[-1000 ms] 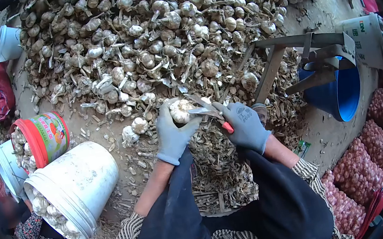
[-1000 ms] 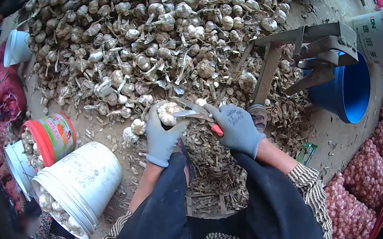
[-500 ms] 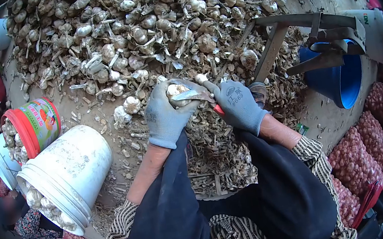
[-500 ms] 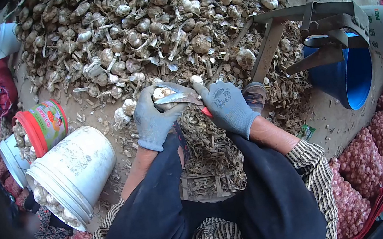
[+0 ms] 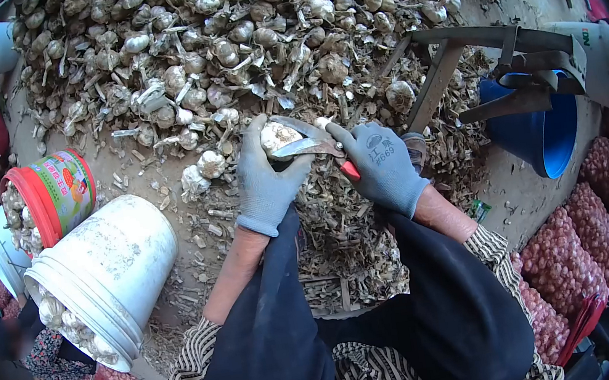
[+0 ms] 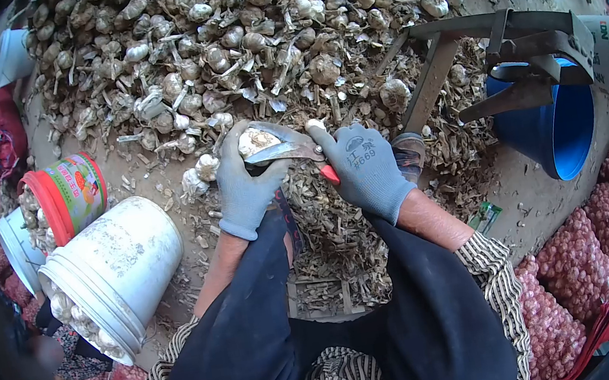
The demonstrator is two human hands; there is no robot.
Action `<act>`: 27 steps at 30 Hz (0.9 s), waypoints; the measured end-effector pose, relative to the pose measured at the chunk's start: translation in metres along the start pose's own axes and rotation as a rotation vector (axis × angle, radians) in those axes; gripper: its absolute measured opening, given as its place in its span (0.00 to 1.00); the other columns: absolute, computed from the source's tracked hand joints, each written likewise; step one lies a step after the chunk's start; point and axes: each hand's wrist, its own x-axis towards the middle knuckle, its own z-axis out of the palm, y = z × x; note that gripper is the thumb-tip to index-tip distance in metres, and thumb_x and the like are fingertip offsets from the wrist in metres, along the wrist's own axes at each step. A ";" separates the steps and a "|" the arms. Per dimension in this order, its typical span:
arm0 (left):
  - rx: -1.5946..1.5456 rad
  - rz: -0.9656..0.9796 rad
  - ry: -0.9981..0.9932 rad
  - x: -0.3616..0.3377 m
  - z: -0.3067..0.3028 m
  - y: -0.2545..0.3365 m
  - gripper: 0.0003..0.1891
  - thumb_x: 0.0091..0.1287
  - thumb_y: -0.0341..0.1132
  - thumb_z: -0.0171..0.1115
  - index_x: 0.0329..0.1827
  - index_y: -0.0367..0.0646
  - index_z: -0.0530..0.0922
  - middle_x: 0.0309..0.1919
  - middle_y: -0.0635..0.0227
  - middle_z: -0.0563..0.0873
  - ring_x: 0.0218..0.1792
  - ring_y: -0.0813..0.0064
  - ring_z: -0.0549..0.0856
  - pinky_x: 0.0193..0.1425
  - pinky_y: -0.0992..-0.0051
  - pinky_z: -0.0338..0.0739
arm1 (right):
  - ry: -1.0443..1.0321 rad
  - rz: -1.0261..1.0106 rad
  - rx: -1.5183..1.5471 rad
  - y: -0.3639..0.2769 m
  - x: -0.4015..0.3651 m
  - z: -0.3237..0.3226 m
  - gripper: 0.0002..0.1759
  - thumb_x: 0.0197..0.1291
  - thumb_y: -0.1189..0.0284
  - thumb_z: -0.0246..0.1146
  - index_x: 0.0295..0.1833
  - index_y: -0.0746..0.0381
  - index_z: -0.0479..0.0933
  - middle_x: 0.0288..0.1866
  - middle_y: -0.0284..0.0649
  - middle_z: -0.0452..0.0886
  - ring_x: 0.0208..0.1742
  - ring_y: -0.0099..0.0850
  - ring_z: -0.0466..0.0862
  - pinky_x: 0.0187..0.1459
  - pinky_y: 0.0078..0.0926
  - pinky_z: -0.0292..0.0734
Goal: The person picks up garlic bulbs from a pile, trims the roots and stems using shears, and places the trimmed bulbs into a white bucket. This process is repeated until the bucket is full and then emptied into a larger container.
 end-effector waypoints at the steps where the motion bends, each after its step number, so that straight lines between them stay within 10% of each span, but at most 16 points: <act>1: -0.004 0.004 -0.002 -0.001 0.001 -0.001 0.38 0.54 0.33 0.81 0.67 0.33 0.72 0.59 0.52 0.81 0.59 0.69 0.84 0.61 0.71 0.80 | 0.002 0.004 -0.004 0.002 0.002 0.000 0.39 0.58 0.66 0.70 0.75 0.61 0.67 0.42 0.46 0.79 0.45 0.46 0.81 0.45 0.44 0.75; 19: -0.656 -0.231 -0.014 -0.008 0.003 -0.001 0.35 0.57 0.20 0.77 0.67 0.31 0.69 0.53 0.59 0.84 0.53 0.72 0.86 0.60 0.72 0.83 | 0.025 0.011 0.211 0.023 -0.009 0.016 0.39 0.59 0.68 0.68 0.77 0.56 0.66 0.33 0.43 0.80 0.37 0.46 0.84 0.39 0.45 0.77; 27: -0.216 -0.084 0.073 -0.005 0.008 -0.014 0.35 0.50 0.29 0.85 0.60 0.35 0.75 0.51 0.60 0.84 0.48 0.75 0.86 0.52 0.73 0.85 | -0.026 0.003 0.109 0.005 -0.004 0.000 0.39 0.59 0.66 0.68 0.76 0.58 0.66 0.40 0.45 0.79 0.46 0.46 0.82 0.46 0.45 0.77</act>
